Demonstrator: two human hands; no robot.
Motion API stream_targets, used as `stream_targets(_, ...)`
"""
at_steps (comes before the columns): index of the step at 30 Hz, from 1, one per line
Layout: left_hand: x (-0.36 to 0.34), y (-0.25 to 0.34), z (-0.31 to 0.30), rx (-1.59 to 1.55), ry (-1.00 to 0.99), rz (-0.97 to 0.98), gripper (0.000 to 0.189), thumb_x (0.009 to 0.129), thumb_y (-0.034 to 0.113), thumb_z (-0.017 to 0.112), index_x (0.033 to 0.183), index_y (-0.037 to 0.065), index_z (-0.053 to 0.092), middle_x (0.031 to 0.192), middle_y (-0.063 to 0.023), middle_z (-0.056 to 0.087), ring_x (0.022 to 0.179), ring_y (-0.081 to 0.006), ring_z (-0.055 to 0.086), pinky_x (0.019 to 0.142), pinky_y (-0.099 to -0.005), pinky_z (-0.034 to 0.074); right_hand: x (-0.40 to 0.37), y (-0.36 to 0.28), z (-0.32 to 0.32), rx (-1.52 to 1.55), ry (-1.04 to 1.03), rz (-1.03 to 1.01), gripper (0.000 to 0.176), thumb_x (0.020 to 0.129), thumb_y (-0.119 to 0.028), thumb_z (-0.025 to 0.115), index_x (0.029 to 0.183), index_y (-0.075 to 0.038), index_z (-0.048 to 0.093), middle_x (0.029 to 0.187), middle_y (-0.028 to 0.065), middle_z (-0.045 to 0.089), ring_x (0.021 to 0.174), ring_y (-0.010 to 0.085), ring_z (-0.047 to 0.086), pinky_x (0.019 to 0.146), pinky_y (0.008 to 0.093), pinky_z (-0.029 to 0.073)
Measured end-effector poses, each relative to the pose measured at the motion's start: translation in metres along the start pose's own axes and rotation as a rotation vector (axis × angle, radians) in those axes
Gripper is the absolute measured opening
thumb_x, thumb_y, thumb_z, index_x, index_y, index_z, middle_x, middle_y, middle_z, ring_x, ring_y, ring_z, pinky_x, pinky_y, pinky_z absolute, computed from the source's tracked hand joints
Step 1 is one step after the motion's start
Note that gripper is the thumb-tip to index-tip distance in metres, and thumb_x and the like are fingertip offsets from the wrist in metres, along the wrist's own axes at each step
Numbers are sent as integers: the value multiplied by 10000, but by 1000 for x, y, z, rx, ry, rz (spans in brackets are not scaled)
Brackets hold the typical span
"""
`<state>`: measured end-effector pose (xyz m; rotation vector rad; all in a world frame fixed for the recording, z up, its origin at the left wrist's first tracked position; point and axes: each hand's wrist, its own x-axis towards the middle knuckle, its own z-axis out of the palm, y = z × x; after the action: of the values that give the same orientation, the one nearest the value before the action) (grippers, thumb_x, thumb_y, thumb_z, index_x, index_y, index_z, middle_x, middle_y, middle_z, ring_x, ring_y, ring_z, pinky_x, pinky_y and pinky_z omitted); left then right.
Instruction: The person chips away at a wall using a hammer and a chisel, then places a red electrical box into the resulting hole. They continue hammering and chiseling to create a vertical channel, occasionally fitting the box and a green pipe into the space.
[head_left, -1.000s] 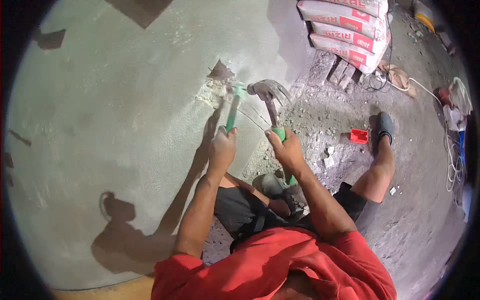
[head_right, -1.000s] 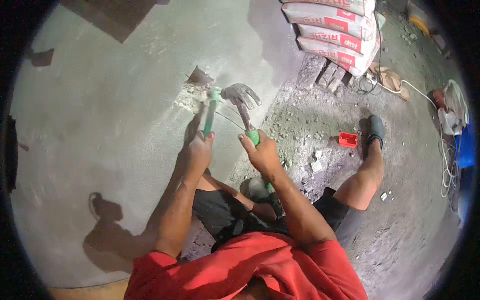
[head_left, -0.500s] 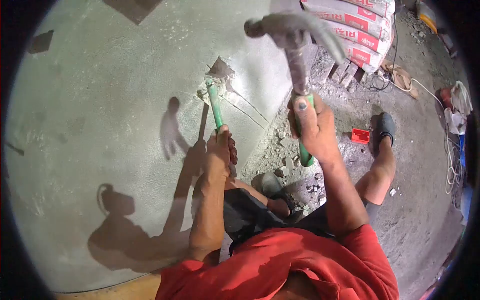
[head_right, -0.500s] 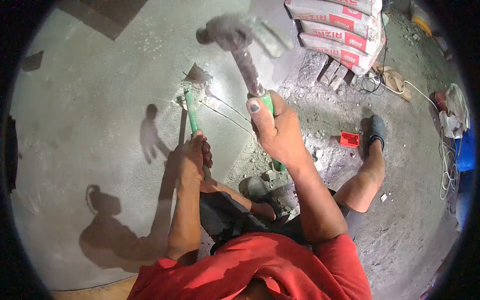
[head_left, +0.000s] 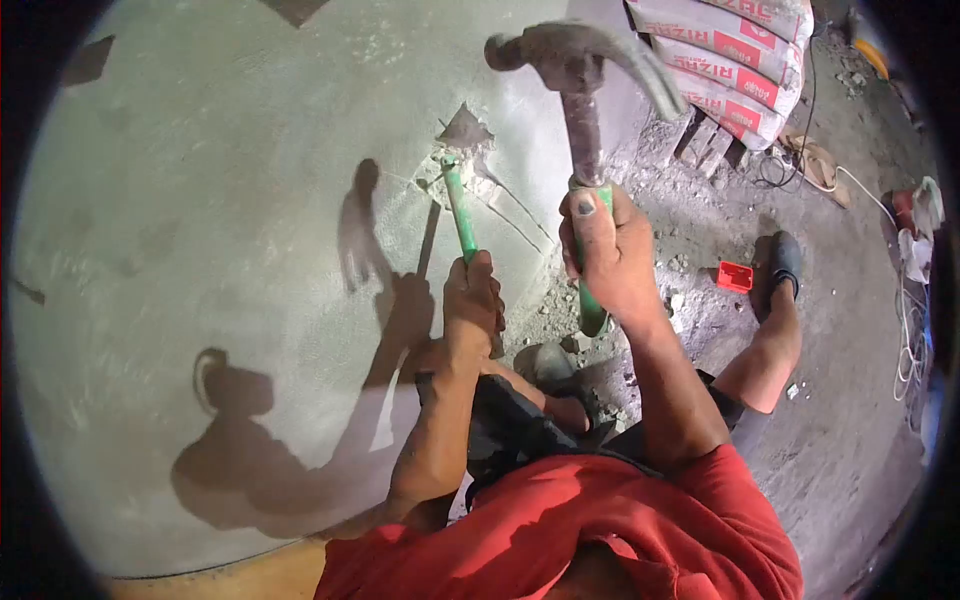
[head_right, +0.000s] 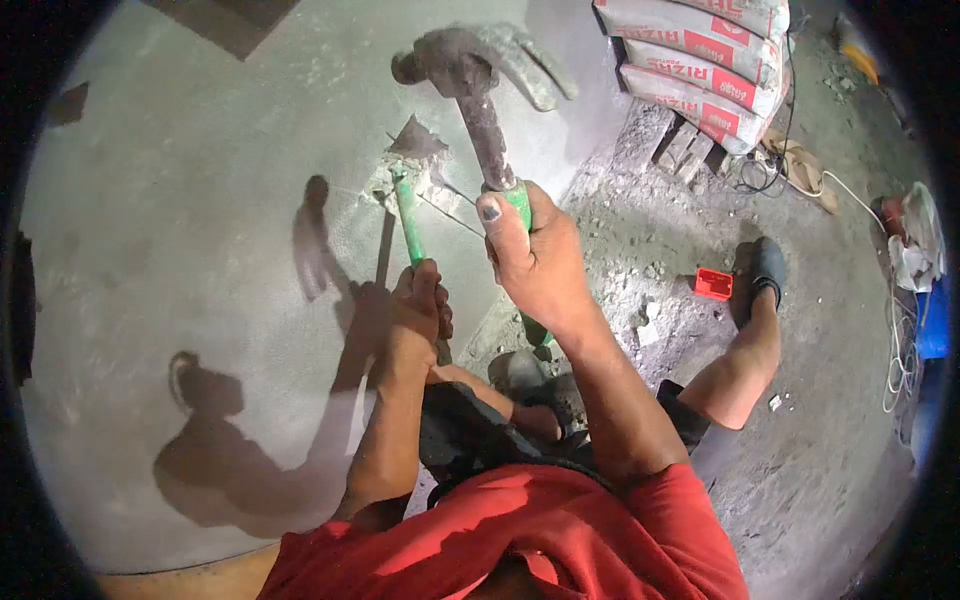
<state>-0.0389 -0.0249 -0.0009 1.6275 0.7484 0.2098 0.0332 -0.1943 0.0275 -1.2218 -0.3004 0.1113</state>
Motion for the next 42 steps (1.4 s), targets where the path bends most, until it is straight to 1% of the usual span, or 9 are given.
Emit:
stream_targets(9,12,-5,-2,-49,39,-77,296,970,370,568,906,86,514,608,10,446,418,-106,416,378,-289,356,1,-11,-1,22,18,-81,401,1012,-429,546,986,-30,582,580,-10,503,523,73,491,492,259,407)
stream_targets(17,6,13,3,-162,-24,-98,263,994,347,555,911,98,535,650,7,455,464,-107,425,396,-299,361,35,51,7,-609,-141,95,500,991,-443,548,971,47,646,730,248,648,753,335,692,701,434,517)
stream_targets(20,6,19,9,-200,0,-130,243,990,328,569,910,100,539,643,11,459,484,-110,442,399,-298,365,30,8,-1,-309,35,43,475,988,-432,565,980,40,622,683,190,632,655,283,650,658,412,514)
stream_targets(21,4,20,10,-206,9,-134,237,989,325,576,916,102,538,640,13,462,487,-110,446,400,-298,368,29,-2,4,-142,100,-109,482,1010,-485,521,853,-34,584,564,-8,510,478,78,486,459,238,378)
stream_targets(26,4,18,10,-186,-41,-47,215,992,283,565,912,88,520,649,8,466,478,-121,456,386,-301,383,47,77,12,-572,-243,151,569,992,-481,526,1000,80,618,661,215,607,606,286,631,653,420,509)
stream_targets(31,5,-3,3,-102,3,-23,228,995,306,568,918,95,523,653,12,459,469,-113,445,387,-297,378,30,36,-3,-492,-123,147,582,976,-528,535,1020,44,635,649,181,613,589,265,629,638,402,507)
stream_targets(34,11,1,8,-184,1,-46,234,995,311,569,928,90,532,651,5,452,467,-106,439,388,-290,374,17,-19,-3,-237,-1,71,533,966,-469,574,987,60,632,811,298,666,813,469,672,760,478,522)
stream_targets(38,10,2,13,-153,6,-32,248,997,325,571,934,86,539,659,0,475,481,-121,464,398,-304,388,36,86,11,-699,-224,45,587,954,-507,558,991,72,650,853,331,663,861,498,659,781,494,518)
stream_targets(42,56,-92,-26,546,265,372,271,993,344,581,932,83,541,679,-9,505,484,-127,484,399,-299,396,12,85,-19,-531,-190,272,624,948,-532,565,1035,81,649,778,283,667,744,419,682,712,470,530)
